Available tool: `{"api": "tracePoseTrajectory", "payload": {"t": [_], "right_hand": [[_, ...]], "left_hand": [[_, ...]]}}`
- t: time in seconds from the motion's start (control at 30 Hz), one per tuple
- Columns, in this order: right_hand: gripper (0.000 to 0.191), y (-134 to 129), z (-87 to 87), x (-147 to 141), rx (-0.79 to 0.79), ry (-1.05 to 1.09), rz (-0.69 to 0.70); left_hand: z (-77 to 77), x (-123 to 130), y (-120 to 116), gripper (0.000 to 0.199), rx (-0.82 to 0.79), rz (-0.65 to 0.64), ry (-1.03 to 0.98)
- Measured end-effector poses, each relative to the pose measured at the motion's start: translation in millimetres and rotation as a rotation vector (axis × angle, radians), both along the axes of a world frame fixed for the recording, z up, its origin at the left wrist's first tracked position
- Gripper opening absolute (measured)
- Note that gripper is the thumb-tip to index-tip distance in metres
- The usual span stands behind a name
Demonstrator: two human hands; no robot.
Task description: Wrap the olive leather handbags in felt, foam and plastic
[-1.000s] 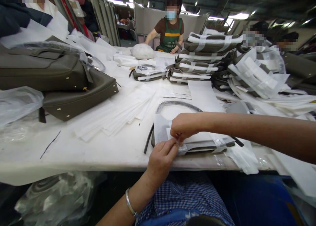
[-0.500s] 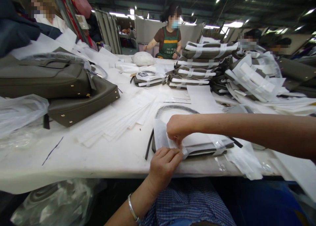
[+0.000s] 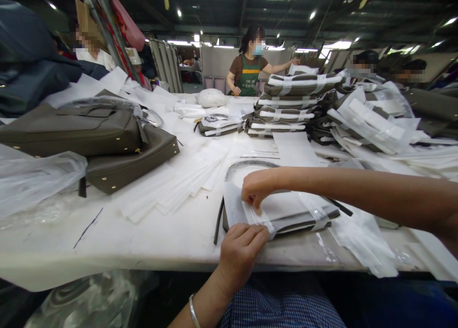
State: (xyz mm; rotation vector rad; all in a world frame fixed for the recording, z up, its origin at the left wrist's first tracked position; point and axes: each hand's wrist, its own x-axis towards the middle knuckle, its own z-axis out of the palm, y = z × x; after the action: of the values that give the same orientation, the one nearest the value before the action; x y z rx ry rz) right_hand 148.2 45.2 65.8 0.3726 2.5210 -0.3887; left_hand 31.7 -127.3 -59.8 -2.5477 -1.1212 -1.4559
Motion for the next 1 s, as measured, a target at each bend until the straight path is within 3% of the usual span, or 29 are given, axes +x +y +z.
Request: {"api": "tracePoseTrajectory", "payload": {"t": [0.17,0.3,0.5,0.63,0.73,0.87,0.93,1.0], "right_hand": [[0.012,17,-7.7,8,-0.101,0.186,-0.055],[0.021,24,-20.8,17,-0.205,0.280,-0.131],[0.036,36,-47.4,41,-0.214,0.501,-0.408],[0.033,37,-49.0,53,-0.147,0.580,-0.549],[0.047,23,-45.6,62,-0.181,0.560,-0.596],[0.092,-9,-41.4,69,-0.137,0.420,-0.598],[0.105,-21,-40.2,67,-0.125,0.362,-0.641],[0.106,-20,-42.8,62,-0.163,0.324,-0.662]], "left_hand": [[-1.3,1,1,0.023,0.010,0.003,-0.016],[-0.2,2,2,0.021,0.015,0.020,-0.026],[2.2,4,2,0.019,0.027,0.023,-0.029],[3.0,4,1,0.019,0.017,0.033,-0.024],[2.6,2,3,0.019,0.025,0.052,-0.010],[3.5,3,3,0.024,0.086,0.029,-0.014],[5.0,5,0,0.035,0.143,0.020,-0.050],[5.5,8,2,0.052,0.092,0.032,-0.083]]}}
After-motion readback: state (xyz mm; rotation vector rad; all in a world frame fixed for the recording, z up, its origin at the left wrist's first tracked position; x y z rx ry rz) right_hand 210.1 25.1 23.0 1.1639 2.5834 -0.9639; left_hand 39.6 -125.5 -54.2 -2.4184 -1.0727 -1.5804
